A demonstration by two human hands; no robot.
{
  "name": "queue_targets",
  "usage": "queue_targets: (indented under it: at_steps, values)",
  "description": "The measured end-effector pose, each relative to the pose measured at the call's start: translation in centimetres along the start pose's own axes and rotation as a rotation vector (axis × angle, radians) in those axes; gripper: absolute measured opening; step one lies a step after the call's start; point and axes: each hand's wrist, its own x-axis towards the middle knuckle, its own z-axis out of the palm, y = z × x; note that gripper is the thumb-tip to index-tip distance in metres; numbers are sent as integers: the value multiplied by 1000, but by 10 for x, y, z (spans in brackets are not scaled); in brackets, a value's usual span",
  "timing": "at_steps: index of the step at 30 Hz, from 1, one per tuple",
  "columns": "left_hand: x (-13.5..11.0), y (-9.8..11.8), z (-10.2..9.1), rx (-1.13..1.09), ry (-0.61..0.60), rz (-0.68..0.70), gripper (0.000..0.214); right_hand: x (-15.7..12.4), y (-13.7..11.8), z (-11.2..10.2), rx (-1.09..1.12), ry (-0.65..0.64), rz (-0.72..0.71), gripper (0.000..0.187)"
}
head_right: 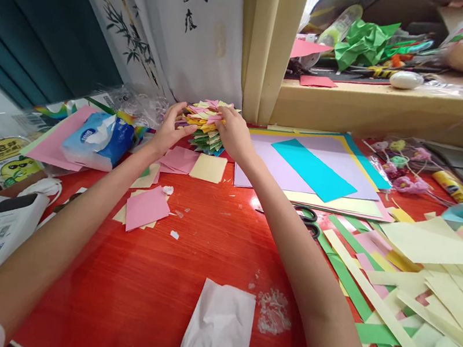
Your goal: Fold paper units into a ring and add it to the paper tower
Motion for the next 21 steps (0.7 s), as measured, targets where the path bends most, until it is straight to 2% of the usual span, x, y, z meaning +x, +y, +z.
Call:
queue_targets:
  at_steps: [4, 8, 9, 12, 14, 17, 21]
  values:
    - [8, 13, -9, 182, -18, 123, 58, 3, 8, 4, -40, 66, 68, 41]
    - [27, 35, -14, 268, -64, 183, 33, 6, 20, 9, 32, 135, 114, 46]
    - [33, 42, -14, 284, -104, 180, 32, 6, 22, 10, 54, 141, 111, 46]
    - [45, 62, -12, 369, -375, 163, 35, 5, 23, 11, 97, 117, 111, 46]
    - [49, 72, -9, 471, -499, 173, 39, 3, 21, 11, 117, 92, 121, 46]
    - [52, 80, -5, 581, -541, 214, 44, 2, 19, 11, 153, 91, 135, 46]
    - [53, 84, -4, 622, -581, 223, 42, 3, 21, 14, 173, 94, 134, 47]
